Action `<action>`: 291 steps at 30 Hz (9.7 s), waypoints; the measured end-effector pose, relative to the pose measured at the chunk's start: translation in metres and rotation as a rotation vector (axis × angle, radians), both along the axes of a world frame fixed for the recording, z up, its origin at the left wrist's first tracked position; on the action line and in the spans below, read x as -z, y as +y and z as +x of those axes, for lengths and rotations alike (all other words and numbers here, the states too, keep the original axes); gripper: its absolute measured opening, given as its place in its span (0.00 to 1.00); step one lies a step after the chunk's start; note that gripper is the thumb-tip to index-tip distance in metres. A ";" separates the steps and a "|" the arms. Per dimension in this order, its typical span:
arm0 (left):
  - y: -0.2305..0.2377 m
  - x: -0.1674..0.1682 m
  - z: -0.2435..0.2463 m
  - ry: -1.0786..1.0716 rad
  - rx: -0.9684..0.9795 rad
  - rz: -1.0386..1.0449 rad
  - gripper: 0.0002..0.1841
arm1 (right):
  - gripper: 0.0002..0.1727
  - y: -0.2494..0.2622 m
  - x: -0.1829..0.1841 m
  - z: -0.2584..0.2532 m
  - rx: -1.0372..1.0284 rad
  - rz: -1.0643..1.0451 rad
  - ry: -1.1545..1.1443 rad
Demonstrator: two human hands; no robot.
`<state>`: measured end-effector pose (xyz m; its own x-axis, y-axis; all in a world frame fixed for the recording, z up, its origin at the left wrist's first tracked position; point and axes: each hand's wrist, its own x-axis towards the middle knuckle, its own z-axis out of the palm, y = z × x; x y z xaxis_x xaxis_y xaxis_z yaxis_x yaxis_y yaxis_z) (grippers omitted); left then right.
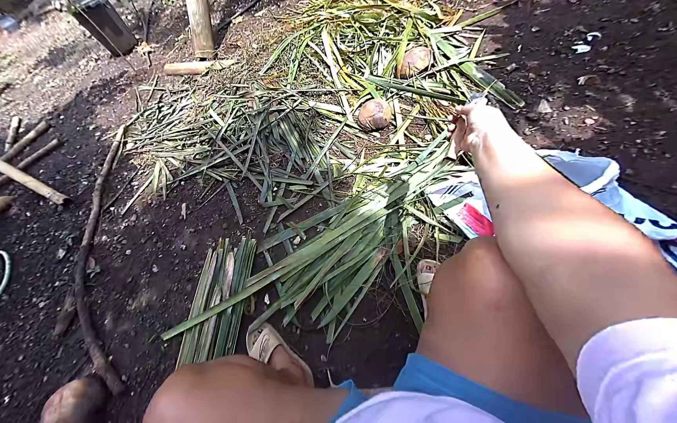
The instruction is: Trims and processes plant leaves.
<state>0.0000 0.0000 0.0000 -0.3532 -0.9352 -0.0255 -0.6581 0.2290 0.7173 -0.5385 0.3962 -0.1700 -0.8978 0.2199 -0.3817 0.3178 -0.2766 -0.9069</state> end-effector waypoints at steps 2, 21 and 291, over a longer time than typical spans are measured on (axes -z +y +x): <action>-0.088 0.048 -0.003 0.293 0.512 0.029 0.09 | 0.09 -0.024 -0.014 0.014 -0.093 0.032 0.011; 0.122 0.112 -0.236 0.245 0.666 0.241 0.26 | 0.17 -0.101 -0.082 0.181 -1.185 0.299 0.429; -0.064 0.071 -0.080 0.042 0.972 0.089 0.14 | 0.16 -0.044 -0.097 0.092 -0.735 -0.225 0.245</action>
<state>-0.0798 -0.0645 -0.0706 -0.9715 -0.2313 -0.0517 -0.1848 0.6024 0.7765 -0.4463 0.3519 -0.0729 -0.8471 -0.5178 -0.1198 0.2885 -0.2586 -0.9219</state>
